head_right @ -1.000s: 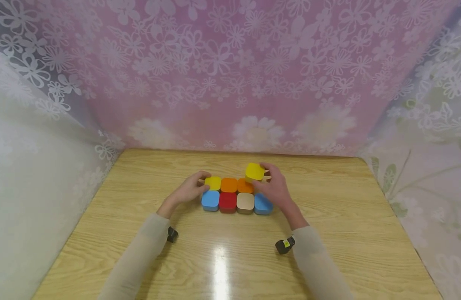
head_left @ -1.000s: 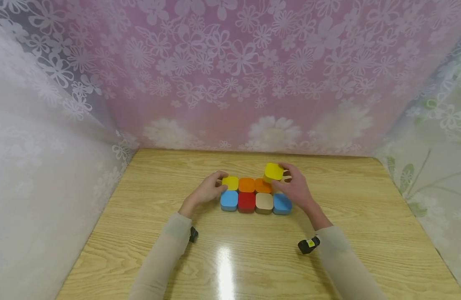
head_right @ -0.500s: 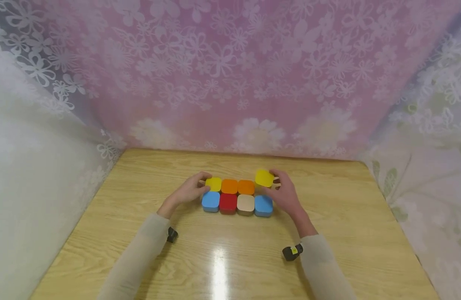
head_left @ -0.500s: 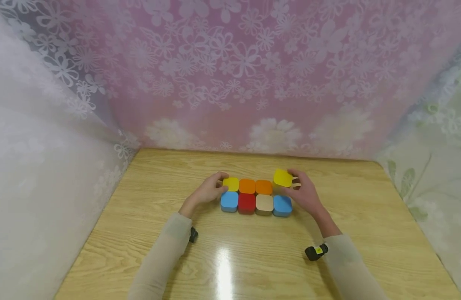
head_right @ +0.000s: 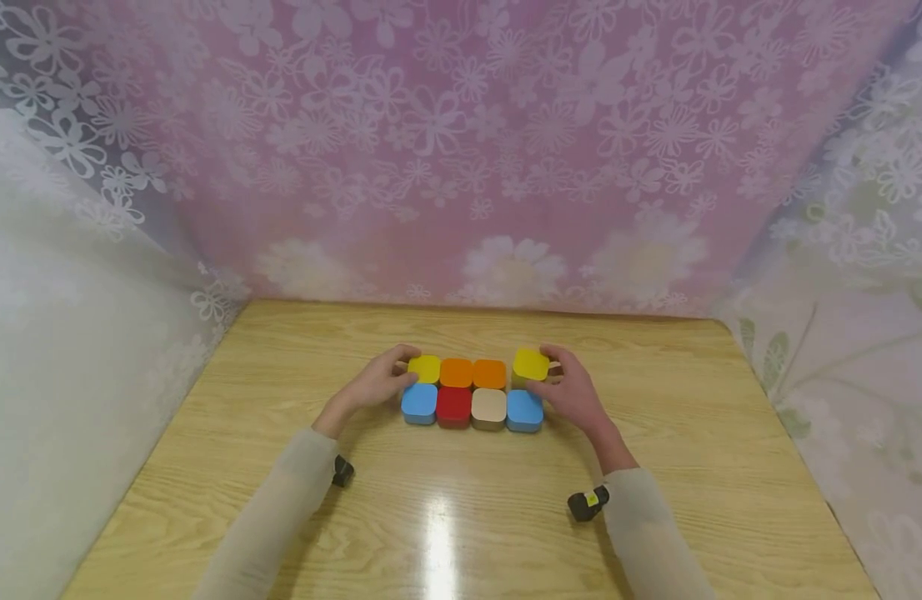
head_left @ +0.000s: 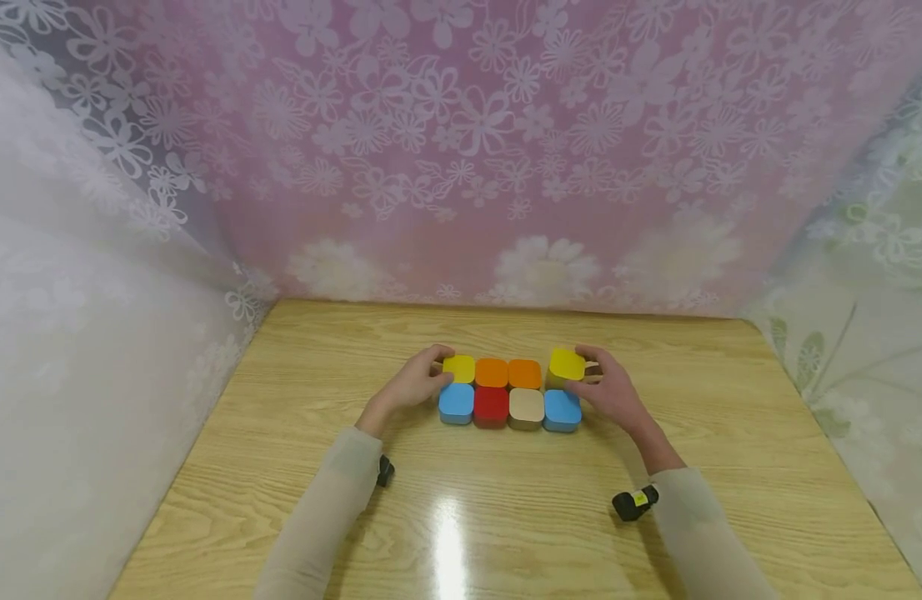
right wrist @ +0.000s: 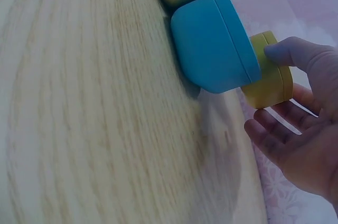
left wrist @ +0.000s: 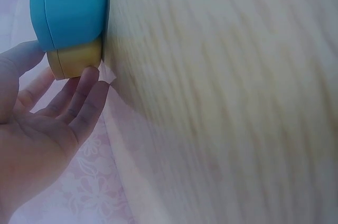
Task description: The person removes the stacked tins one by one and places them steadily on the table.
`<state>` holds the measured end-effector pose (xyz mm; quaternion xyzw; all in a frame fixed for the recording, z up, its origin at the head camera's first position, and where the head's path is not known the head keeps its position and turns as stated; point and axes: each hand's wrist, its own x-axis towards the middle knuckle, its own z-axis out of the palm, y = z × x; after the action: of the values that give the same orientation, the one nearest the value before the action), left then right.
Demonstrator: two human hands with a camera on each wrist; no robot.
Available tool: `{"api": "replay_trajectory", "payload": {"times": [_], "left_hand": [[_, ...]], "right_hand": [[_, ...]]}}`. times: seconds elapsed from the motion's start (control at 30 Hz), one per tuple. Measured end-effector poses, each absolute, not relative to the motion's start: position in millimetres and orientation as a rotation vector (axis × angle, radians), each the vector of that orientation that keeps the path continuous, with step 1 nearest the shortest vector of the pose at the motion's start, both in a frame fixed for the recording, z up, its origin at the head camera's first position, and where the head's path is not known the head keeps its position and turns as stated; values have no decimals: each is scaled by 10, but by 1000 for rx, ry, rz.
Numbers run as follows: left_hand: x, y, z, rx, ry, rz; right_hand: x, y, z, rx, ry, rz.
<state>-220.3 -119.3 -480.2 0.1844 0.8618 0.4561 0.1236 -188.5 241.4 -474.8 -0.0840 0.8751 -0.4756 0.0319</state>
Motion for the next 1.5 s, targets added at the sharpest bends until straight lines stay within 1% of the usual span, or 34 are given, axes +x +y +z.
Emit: {"api": "replay_trajectory", "payload": {"times": [0.77,1.03,1.3,1.5], "left_hand": [[-2224,-1196,-4825,522,2498,1339],[-2219,-1199,-4831,520,2497,1338],[-2204,-1203,-4832,512,2487,1358],[-2206,-1209,-4838,520,2495,1350]], "right_hand": [[-1973,2467,-4837,-211,2514,-1499],[-1831,2348,-4533,-230,2484,-1463],[-1956,2455,-4814,-248,2522,-1421],[-1968,2475,-4854,-259,2523,-1427]]}}
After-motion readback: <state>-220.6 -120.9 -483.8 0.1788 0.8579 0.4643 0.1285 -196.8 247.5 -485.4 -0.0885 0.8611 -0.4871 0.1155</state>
